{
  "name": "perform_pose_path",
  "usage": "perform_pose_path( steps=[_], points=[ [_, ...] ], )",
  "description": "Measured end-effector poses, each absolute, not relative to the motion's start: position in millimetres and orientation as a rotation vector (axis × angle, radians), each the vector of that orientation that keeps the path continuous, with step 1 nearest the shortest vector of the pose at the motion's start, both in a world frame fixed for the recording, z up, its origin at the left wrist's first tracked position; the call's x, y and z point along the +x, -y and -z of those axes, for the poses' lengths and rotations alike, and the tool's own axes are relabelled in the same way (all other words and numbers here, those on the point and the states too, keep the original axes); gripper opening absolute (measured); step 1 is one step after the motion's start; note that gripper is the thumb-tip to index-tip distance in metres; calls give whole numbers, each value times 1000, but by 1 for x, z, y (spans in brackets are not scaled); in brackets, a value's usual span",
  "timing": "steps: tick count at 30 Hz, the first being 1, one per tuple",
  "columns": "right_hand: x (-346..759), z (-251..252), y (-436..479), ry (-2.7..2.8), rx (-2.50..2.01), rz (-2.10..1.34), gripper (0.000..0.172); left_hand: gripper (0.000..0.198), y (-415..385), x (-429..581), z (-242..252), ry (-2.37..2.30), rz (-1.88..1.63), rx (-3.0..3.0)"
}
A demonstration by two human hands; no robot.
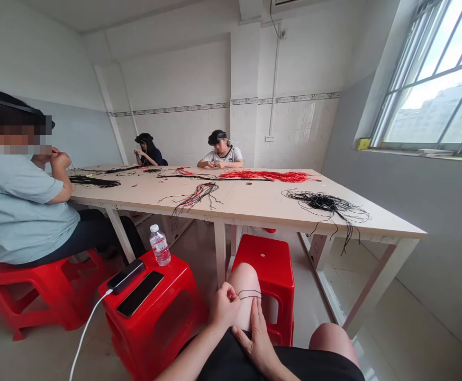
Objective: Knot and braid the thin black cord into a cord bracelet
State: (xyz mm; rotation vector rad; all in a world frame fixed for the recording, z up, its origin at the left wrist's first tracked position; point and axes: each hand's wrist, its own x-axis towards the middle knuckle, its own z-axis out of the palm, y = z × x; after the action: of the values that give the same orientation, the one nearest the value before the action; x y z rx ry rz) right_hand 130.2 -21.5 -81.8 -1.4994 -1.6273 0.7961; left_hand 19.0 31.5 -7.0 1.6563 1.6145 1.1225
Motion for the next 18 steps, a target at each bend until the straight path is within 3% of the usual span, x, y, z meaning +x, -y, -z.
perform_pose_path(
  steps=[18],
  points=[
    [135, 74, 22, 1600, -1477, -833, 94, 8, -30, 20, 1, -1610, -1108, 1723]
  ],
)
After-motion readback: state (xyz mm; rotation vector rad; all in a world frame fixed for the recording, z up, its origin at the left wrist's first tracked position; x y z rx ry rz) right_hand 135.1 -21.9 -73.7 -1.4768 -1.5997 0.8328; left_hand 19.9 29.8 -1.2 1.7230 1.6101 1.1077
